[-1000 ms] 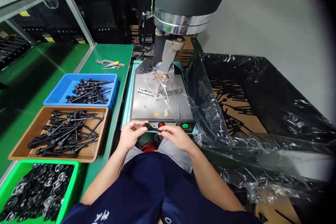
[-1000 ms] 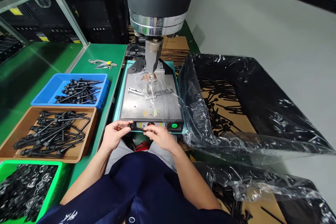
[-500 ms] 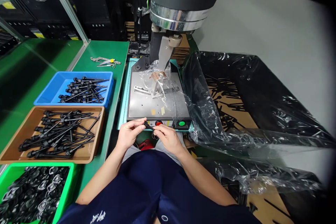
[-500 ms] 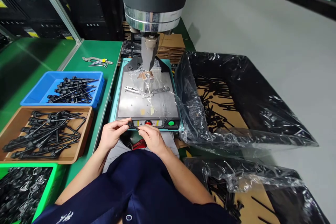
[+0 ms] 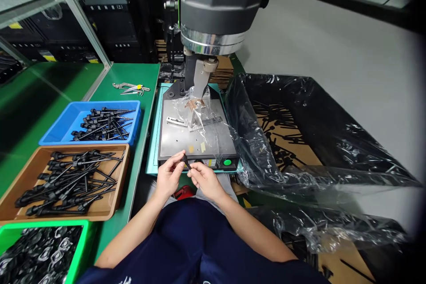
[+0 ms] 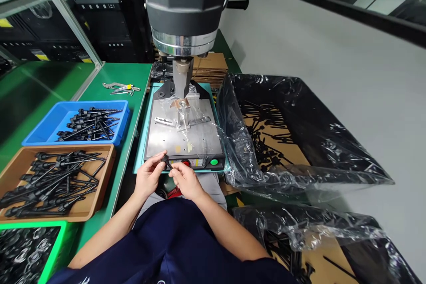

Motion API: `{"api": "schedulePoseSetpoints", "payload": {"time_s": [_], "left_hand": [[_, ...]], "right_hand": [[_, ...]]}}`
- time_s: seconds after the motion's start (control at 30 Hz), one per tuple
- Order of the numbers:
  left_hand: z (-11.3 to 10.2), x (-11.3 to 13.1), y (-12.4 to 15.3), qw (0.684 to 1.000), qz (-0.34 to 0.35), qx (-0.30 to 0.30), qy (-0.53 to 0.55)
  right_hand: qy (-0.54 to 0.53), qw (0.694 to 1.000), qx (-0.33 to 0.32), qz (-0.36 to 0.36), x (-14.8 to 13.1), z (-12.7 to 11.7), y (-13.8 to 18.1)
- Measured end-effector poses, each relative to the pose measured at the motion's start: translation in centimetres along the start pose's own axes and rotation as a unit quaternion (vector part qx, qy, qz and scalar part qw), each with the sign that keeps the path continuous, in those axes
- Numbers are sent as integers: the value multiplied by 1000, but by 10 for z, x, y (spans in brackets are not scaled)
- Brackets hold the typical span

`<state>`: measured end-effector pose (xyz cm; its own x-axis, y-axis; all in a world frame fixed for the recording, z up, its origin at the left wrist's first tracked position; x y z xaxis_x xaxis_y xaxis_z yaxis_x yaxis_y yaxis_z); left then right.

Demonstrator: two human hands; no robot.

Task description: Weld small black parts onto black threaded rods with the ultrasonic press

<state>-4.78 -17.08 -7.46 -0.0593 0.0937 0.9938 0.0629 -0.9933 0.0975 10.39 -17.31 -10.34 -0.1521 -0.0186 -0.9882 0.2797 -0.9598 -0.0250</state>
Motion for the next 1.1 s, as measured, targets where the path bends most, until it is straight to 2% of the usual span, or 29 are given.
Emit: {"api": "schedulePoseSetpoints", "payload": {"time_s": [0.2, 0.33, 0.4, 0.47, 0.57, 0.67, 0.77, 0.93, 1.1], "left_hand": [[7, -2, -14, 999, -36, -28, 14], [10, 3, -60, 989, -87, 45, 113], [15, 4, -89, 965, -174, 43, 194], [21, 4, -116, 927, -272, 5, 258], [28, 5, -149, 883, -342, -27, 319], [32, 8, -171, 865, -332, -29, 376], [37, 14, -178, 863, -290, -10, 412], [49, 25, -163, 868, -255, -30, 426], [57, 36, -153, 875, -243, -55, 415]], "right_hand": [[-115, 993, -3, 17, 3, 0, -22], [-140, 989, 41, 34, 16, -2, -54], [-151, 984, 89, 13, 22, -4, -74], [-166, 976, 137, -28, 25, -7, -94], [-165, 961, 200, -93, 24, -13, -119], [-142, 955, 230, -122, 18, -21, -134], [-116, 957, 227, -136, 9, -31, -143], [-1, 941, 250, -229, -12, -51, -154], [81, 929, 260, -250, -25, -63, -171]]}}
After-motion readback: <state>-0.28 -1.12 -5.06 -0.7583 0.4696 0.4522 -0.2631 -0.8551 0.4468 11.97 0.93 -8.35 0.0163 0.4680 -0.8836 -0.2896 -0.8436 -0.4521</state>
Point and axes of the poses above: each hand's wrist, its own y-axis away from the middle knuckle, its own z-axis out of the palm, x = y × z, the point moved 2 cm from there along -y, towards the middle knuckle, and after that the axes turned 9 degrees about -z, right-handed, at the moved point
